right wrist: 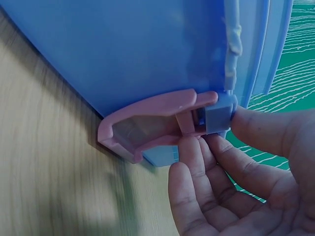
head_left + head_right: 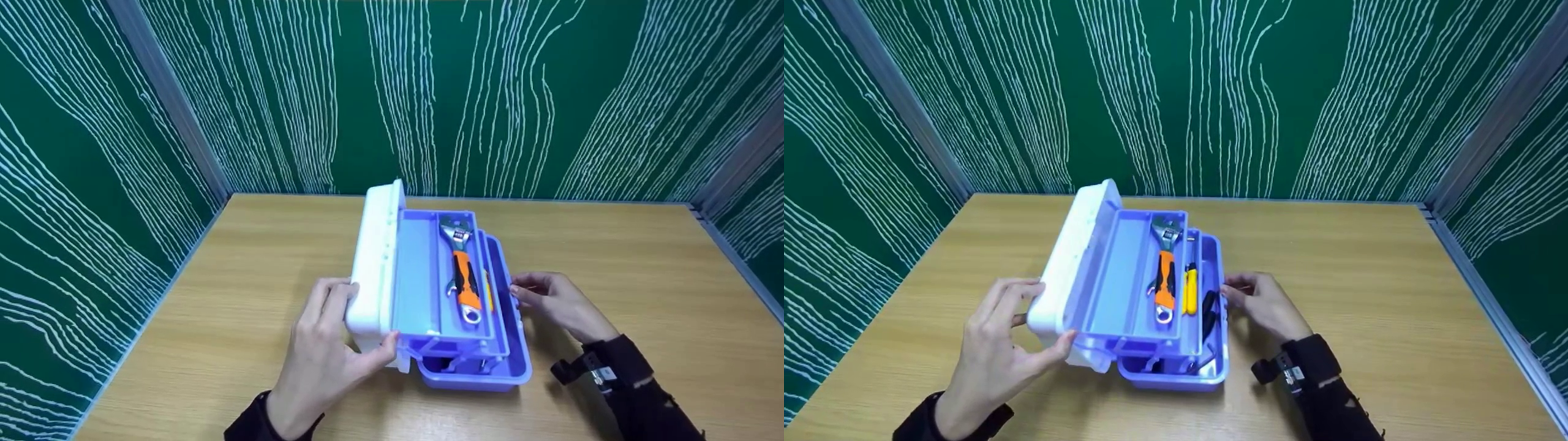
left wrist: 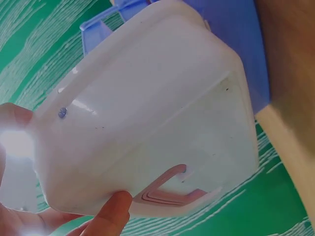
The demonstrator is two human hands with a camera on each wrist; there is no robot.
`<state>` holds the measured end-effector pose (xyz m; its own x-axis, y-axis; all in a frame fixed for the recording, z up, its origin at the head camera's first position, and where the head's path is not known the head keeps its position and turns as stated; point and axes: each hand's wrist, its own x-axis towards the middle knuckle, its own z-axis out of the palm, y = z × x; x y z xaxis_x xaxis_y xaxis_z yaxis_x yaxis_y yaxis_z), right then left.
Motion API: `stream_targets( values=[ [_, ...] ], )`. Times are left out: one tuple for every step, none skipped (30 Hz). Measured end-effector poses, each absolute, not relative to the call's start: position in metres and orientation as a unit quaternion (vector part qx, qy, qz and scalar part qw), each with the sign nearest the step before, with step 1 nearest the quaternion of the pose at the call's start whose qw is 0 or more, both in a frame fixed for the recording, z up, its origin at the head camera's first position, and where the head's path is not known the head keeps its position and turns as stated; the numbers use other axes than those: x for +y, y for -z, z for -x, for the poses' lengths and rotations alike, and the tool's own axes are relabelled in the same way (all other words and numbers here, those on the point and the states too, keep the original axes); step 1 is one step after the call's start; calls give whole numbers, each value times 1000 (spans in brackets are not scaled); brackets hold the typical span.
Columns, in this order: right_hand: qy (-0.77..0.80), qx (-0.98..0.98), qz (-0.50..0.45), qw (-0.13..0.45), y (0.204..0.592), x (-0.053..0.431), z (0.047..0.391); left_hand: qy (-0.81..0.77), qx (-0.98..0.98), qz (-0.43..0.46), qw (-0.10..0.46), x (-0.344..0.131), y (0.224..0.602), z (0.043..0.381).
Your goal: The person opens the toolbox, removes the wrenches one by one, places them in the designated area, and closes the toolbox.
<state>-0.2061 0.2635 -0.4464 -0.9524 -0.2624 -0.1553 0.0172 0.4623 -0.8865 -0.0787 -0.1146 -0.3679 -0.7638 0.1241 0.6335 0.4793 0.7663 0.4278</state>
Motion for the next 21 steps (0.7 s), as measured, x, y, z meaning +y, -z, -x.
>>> stream_targets(
  values=[
    [513, 844, 73, 137, 446, 264, 206, 301, -890, 167, 298, -116, 368, 79],
    [512, 845, 72, 138, 447, 264, 206, 306, -889, 166, 297, -117, 369, 79],
    [510, 846, 72, 138, 447, 264, 206, 309, -889, 163, 295, -119, 370, 79],
    [508, 847, 72, 139, 447, 263, 206, 312, -890, 160, 292, -120, 370, 79],
    [505, 849, 71, 140, 447, 263, 206, 314, -890, 157, 290, -122, 371, 79],
    [503, 850, 72, 140, 447, 263, 206, 317, -891, 153, 288, -124, 372, 79],
    [501, 851, 72, 139, 447, 263, 206, 322, -890, 151, 285, -126, 373, 79],
    [503, 850, 74, 139, 447, 263, 207, 328, -888, 150, 286, -128, 374, 79],
    [507, 848, 73, 139, 447, 263, 207, 333, -886, 148, 286, -130, 375, 79],
    [509, 846, 73, 139, 447, 263, 207, 340, -884, 147, 286, -132, 377, 79],
    [512, 845, 71, 139, 447, 263, 207, 348, -882, 145, 285, -134, 378, 79],
    [514, 844, 71, 139, 447, 263, 207, 355, -880, 141, 282, -136, 379, 79],
    [516, 842, 71, 139, 447, 263, 207, 363, -879, 138, 278, -138, 380, 78],
    [517, 842, 71, 139, 447, 263, 207, 369, -878, 134, 273, -140, 381, 78],
    [512, 845, 68, 139, 447, 264, 207, 377, -878, 128, 265, -142, 382, 78],
    [508, 848, 69, 138, 447, 264, 207, 384, -879, 121, 256, -143, 382, 78],
    [503, 850, 69, 138, 447, 264, 207, 392, -879, 114, 247, -145, 383, 78],
    [499, 853, 70, 137, 447, 264, 206, 400, -879, 107, 238, -147, 383, 77],
    [497, 854, 70, 137, 447, 264, 206, 407, -878, 100, 229, -149, 384, 77],
    [494, 856, 70, 138, 447, 264, 206, 415, -878, 93, 221, -150, 384, 77],
    [493, 856, 68, 139, 447, 265, 206, 421, -878, 85, 213, -152, 384, 76]
  ],
)
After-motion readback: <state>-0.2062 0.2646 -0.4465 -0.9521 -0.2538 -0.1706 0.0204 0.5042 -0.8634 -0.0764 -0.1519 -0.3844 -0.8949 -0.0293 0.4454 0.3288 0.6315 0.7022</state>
